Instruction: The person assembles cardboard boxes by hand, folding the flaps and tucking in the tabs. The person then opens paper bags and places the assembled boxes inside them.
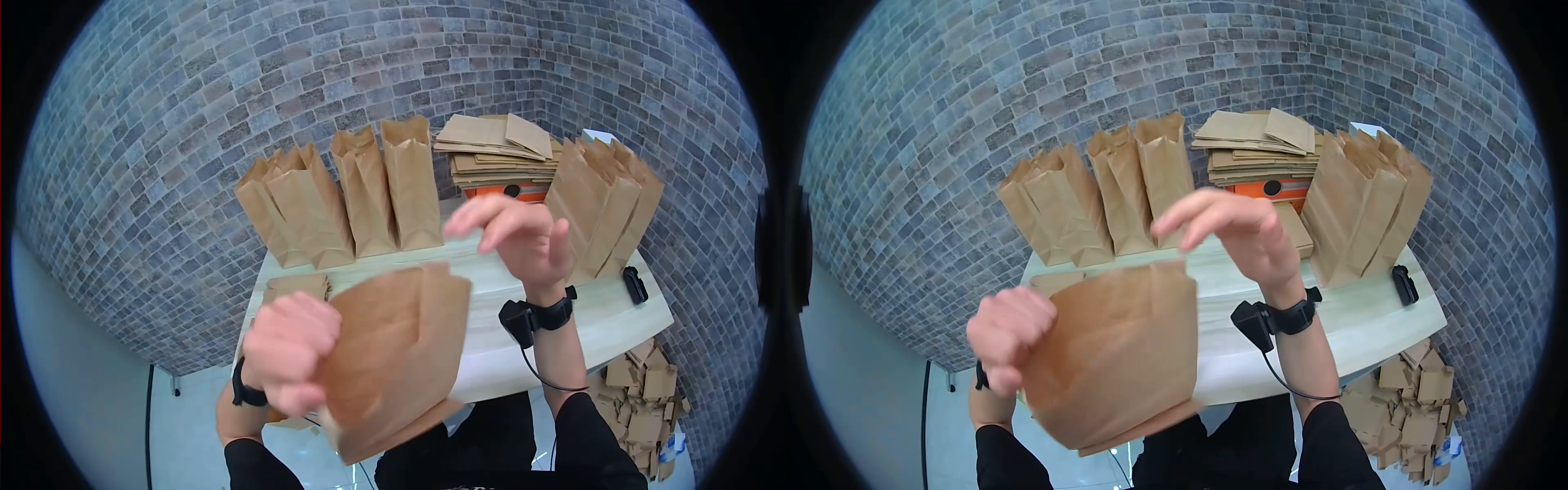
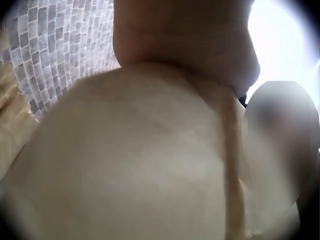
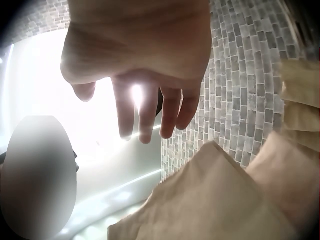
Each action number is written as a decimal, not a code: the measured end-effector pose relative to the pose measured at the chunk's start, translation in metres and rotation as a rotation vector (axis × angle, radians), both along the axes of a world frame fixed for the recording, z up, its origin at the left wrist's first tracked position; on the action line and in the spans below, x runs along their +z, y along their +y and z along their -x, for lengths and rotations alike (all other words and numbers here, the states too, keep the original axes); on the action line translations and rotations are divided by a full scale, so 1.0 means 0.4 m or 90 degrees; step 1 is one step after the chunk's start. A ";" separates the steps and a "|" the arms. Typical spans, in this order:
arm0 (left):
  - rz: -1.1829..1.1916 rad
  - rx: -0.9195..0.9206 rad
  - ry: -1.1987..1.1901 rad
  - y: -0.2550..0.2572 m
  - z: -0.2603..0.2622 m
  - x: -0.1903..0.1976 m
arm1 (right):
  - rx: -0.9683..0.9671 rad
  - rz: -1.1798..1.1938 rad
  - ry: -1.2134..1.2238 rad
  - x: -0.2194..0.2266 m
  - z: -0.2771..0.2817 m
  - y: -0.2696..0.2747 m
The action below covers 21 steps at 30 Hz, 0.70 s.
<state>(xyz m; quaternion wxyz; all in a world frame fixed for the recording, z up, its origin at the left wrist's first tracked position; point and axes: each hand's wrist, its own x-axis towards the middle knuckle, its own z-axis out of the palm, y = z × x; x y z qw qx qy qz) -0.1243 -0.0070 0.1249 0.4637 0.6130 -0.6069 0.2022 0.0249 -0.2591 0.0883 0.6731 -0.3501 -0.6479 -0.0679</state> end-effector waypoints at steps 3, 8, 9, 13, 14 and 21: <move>-0.018 -0.067 -0.032 -0.031 0.026 0.023 | 0.074 0.122 -0.086 0.027 0.069 -0.001; 0.020 -0.114 -0.013 -0.014 0.022 0.017 | 0.259 0.187 -0.126 -0.003 0.128 0.003; 0.077 -0.097 0.009 -0.007 0.016 0.007 | 0.263 0.189 -0.131 -0.011 0.125 -0.009; 0.155 -0.107 0.034 0.047 -0.032 -0.008 | 0.193 0.201 -0.165 -0.022 0.114 -0.046; 0.191 -0.108 0.051 0.059 -0.041 -0.011 | 0.141 0.192 -0.170 -0.025 0.114 -0.052; 0.284 -0.100 0.076 0.109 -0.114 -0.042 | -0.056 0.241 -0.206 -0.009 0.116 -0.107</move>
